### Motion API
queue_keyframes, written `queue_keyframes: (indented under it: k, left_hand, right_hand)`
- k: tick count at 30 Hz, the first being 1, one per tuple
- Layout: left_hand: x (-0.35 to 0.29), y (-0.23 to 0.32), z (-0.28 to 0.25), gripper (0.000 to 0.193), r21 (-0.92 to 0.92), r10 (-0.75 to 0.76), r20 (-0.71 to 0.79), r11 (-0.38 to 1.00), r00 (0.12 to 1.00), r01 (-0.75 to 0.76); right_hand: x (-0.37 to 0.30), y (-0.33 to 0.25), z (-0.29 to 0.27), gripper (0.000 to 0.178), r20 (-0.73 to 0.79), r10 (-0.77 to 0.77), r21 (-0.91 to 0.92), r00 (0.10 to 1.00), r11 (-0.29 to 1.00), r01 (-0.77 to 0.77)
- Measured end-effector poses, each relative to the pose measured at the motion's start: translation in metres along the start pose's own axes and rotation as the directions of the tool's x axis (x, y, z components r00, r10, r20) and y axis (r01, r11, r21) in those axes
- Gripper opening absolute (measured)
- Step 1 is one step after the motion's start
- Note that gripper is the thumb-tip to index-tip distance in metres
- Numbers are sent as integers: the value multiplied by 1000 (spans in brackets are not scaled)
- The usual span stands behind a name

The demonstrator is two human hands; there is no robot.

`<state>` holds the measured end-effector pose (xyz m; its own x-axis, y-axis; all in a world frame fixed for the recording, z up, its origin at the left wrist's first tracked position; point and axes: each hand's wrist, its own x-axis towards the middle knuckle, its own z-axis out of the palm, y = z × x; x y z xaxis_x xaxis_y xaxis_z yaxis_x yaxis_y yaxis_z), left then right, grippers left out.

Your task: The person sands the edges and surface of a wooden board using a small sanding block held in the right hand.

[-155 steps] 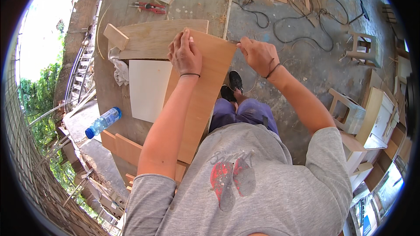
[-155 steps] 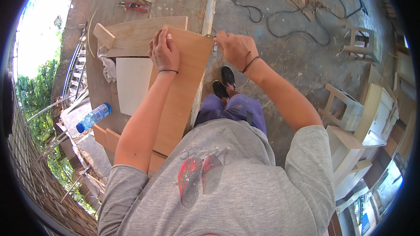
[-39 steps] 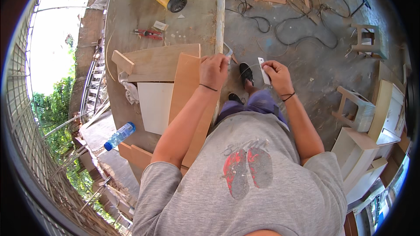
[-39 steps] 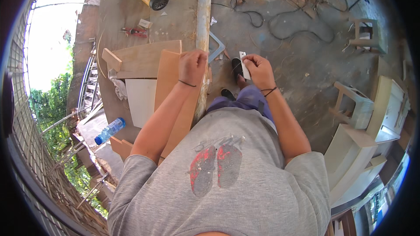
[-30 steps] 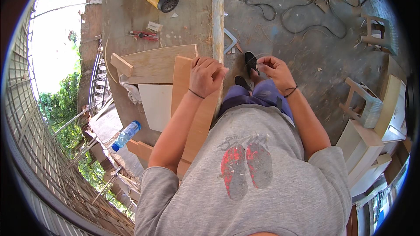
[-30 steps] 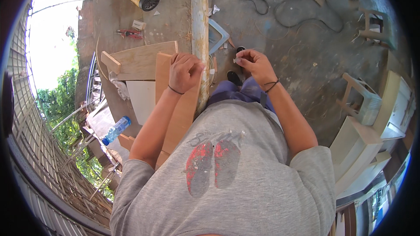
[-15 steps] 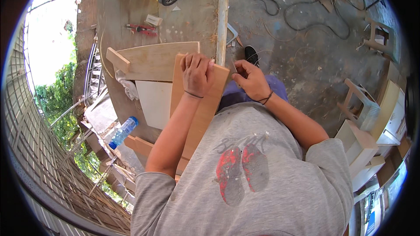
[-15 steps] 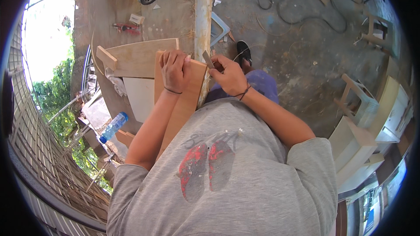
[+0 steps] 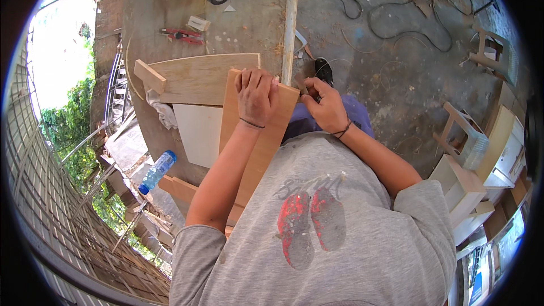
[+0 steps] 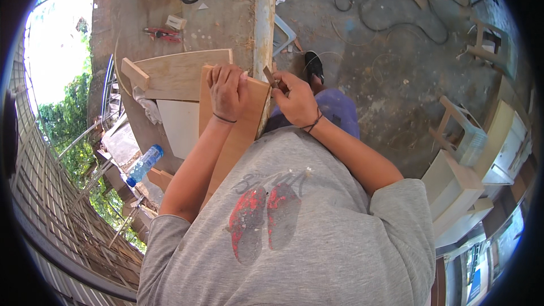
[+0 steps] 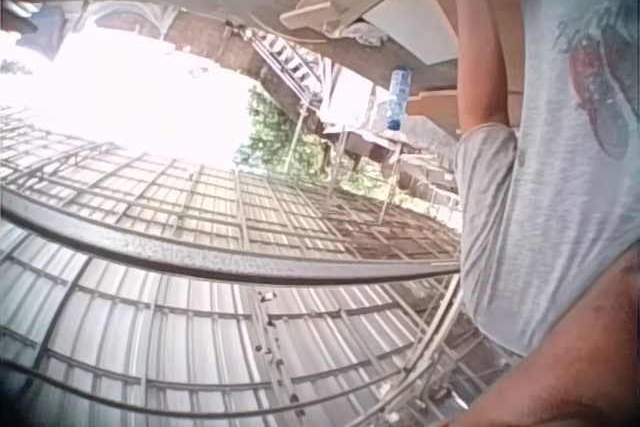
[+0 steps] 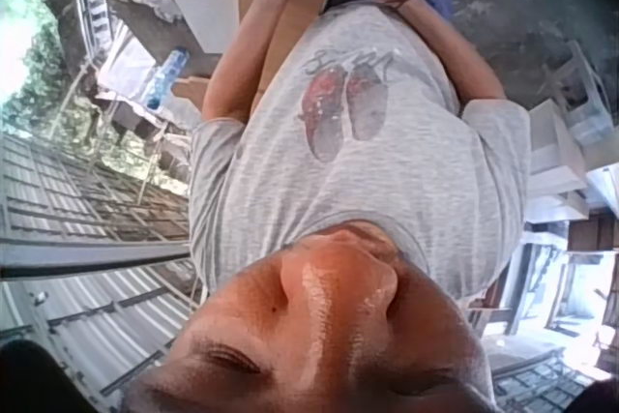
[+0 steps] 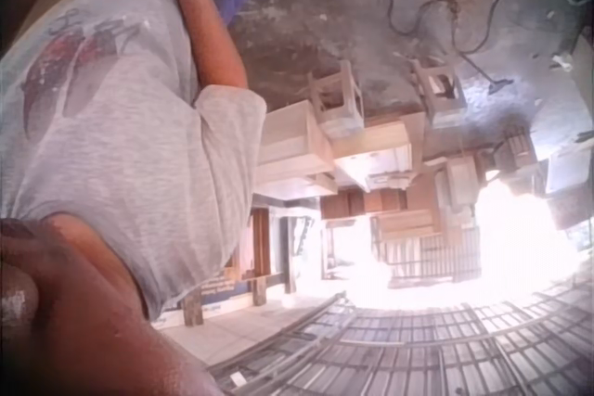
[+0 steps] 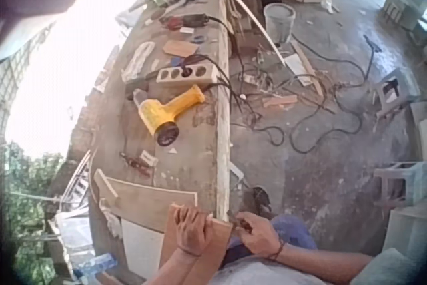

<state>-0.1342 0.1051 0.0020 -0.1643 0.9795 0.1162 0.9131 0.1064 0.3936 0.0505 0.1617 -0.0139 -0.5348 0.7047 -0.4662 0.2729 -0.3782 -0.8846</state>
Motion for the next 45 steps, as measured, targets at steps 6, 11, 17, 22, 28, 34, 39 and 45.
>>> queue_keyframes:
  k: [6, 11, 17, 22, 28, 34, 39, 45]
  left_hand:
    - [0, 1, -1, 10, -8, -16, 3, 1000, 1000, 16]
    - [0, 0, 1, 10, 14, 2, -2, 1000, 1000, -2]
    - [-2, -2, 3, 11, 33, -6, -1, 999, 1000, 6]
    - [-2, -1, 2, 11, 19, -8, 6, 1000, 1000, 8]
    - [-3, -4, 5, 13, 36, 7, 0, 999, 1000, -7]
    - [-3, -2, 2, 15, 30, -17, 29, 999, 999, 16]
    - [-3, -3, 4, 16, 34, -1, 8, 999, 1000, 1]
    - [-4, -4, 3, 15, 19, 4, 7, 1000, 1000, -5]
  right_hand:
    - [-17, -2, 6, 25, 89, -350, -32, 933, 935, 354]
    - [-1, 3, -3, 23, -18, -77, -14, 997, 997, 77]
    - [-16, 3, 5, 25, 112, -398, -114, 911, 905, 409]
    - [-2, 4, -3, 25, -65, -221, -101, 973, 972, 214]
    - [-12, 4, 11, 22, -7, -68, -8, 998, 998, 68]
    - [-8, 5, -1, 23, -56, -134, -80, 989, 988, 129]
    - [-10, 1, 7, 23, -25, -61, -37, 998, 998, 60]
    - [-9, -9, 4, 32, -6, -394, -189, 919, 903, 386]
